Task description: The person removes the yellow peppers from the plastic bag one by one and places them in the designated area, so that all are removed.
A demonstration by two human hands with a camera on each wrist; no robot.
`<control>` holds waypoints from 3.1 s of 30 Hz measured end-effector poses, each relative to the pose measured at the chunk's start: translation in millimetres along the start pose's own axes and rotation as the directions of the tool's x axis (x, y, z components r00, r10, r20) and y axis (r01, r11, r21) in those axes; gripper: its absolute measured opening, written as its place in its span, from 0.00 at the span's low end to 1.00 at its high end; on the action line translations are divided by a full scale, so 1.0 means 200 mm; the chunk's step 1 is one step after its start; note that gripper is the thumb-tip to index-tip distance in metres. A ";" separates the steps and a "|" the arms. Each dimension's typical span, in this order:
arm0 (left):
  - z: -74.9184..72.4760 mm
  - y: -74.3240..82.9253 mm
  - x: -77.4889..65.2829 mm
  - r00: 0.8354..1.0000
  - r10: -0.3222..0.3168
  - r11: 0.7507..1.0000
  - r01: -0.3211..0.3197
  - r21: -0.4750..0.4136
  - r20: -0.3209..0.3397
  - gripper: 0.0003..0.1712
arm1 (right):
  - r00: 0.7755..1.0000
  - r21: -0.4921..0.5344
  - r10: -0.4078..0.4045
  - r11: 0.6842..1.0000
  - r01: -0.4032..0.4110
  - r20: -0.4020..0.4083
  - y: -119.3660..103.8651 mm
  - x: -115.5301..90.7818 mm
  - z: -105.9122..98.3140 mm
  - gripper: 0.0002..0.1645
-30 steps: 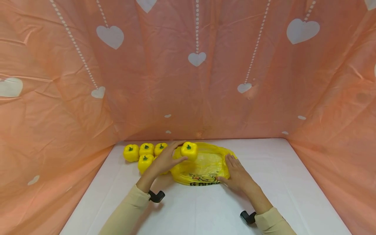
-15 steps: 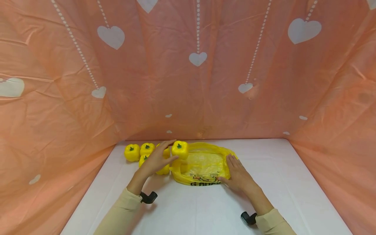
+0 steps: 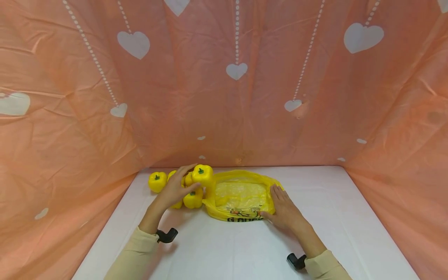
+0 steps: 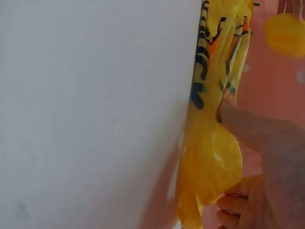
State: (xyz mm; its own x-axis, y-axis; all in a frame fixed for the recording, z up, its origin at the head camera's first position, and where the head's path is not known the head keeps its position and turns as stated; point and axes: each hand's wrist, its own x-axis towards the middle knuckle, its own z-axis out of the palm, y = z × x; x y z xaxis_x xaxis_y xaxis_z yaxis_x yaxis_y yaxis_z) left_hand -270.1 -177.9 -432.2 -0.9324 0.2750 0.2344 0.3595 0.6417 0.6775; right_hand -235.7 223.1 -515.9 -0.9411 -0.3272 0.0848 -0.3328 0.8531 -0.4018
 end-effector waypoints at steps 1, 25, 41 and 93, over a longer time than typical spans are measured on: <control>-0.01 0.00 0.00 1.000 0.003 1.000 -0.003 -0.006 -0.004 0.44 | 1.000 0.001 0.000 1.000 0.000 -0.001 0.00 0.00 0.00 0.64; -0.20 -0.12 -0.10 0.996 -0.035 0.999 0.036 0.013 -0.087 0.45 | 1.000 0.001 -0.016 1.000 0.016 -0.010 -0.01 0.00 0.00 0.63; -0.30 -0.23 -0.15 0.987 -0.070 0.997 0.076 0.033 -0.142 0.45 | 1.000 -0.006 -0.005 1.000 0.005 -0.002 0.00 0.00 0.00 0.63; -0.37 -0.53 -0.39 0.978 -0.166 0.985 0.171 0.031 -0.123 0.42 | 1.000 -0.007 -0.012 1.000 0.012 -0.003 -0.01 0.00 -0.01 0.63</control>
State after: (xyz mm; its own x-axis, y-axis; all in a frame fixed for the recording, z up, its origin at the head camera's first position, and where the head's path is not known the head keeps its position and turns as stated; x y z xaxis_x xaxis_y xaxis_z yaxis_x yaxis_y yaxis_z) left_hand -238.5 -320.6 -470.2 -0.9765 0.0747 0.2021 0.1956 0.7011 0.6857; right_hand -234.9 221.8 -513.4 -0.9371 -0.3367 0.0921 -0.3449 0.8517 -0.3945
